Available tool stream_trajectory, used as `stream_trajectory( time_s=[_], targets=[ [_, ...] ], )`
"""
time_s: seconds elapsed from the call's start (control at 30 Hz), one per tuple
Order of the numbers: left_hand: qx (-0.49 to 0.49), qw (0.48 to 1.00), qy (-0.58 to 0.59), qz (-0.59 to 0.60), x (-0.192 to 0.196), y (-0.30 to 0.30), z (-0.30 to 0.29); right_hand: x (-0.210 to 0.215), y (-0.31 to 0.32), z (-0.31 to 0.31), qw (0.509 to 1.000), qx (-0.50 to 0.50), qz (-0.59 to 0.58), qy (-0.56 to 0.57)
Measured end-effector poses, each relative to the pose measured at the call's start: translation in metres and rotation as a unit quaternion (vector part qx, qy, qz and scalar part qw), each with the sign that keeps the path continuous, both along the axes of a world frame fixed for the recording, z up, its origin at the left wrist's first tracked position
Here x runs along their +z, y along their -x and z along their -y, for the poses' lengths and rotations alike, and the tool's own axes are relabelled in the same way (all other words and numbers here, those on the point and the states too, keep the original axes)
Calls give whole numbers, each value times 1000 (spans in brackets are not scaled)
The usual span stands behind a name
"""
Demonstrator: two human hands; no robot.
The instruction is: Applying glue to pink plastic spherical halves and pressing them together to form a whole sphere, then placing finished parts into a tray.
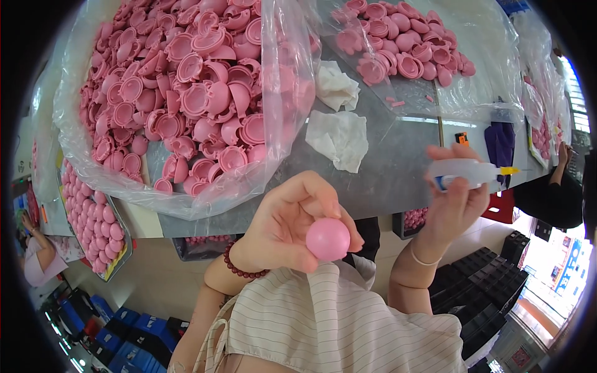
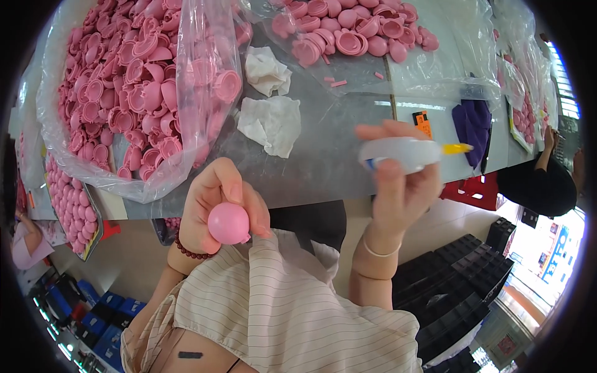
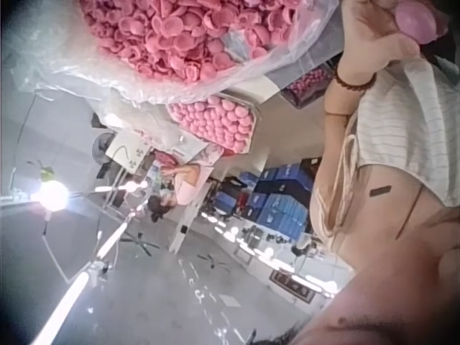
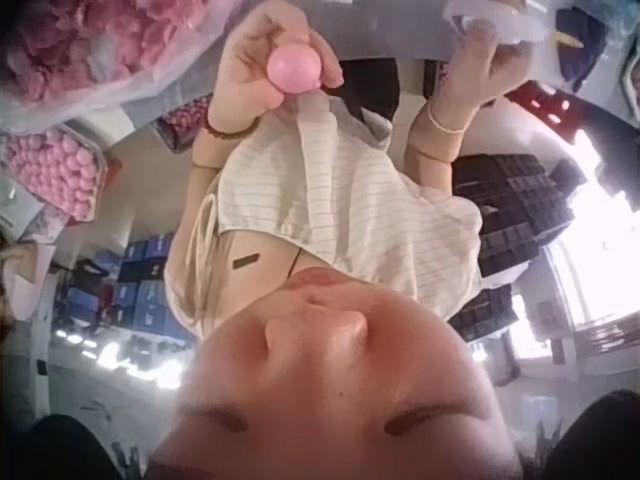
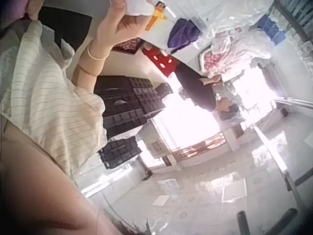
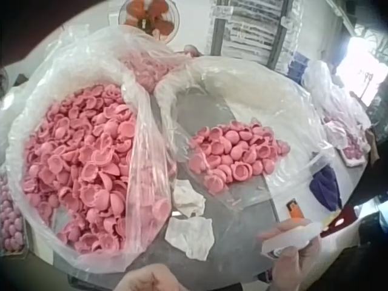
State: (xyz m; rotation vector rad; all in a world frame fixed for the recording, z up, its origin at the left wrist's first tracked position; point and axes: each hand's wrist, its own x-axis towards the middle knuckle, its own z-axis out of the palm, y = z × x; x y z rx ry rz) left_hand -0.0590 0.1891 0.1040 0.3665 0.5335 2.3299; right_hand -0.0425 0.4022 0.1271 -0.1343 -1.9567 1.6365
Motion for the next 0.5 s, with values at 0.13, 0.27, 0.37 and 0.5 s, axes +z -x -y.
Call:
stream_trajectory(
  time_s=[0.13,0.27,0.37,0.5],
  targets=[
    [9,998,30,49,15,1,4,-10,8,23,996,72,55,-19],
    [46,993,103,23,22,-8,13,-13,8,24,992,86,84,29],
    [70,987,131,-58,35,-11,32,-17,4,21,993,86,70,28],
    [313,726,408,-456,36,-3,100,-18,-4,13,994,88,68,8]
  ],
)
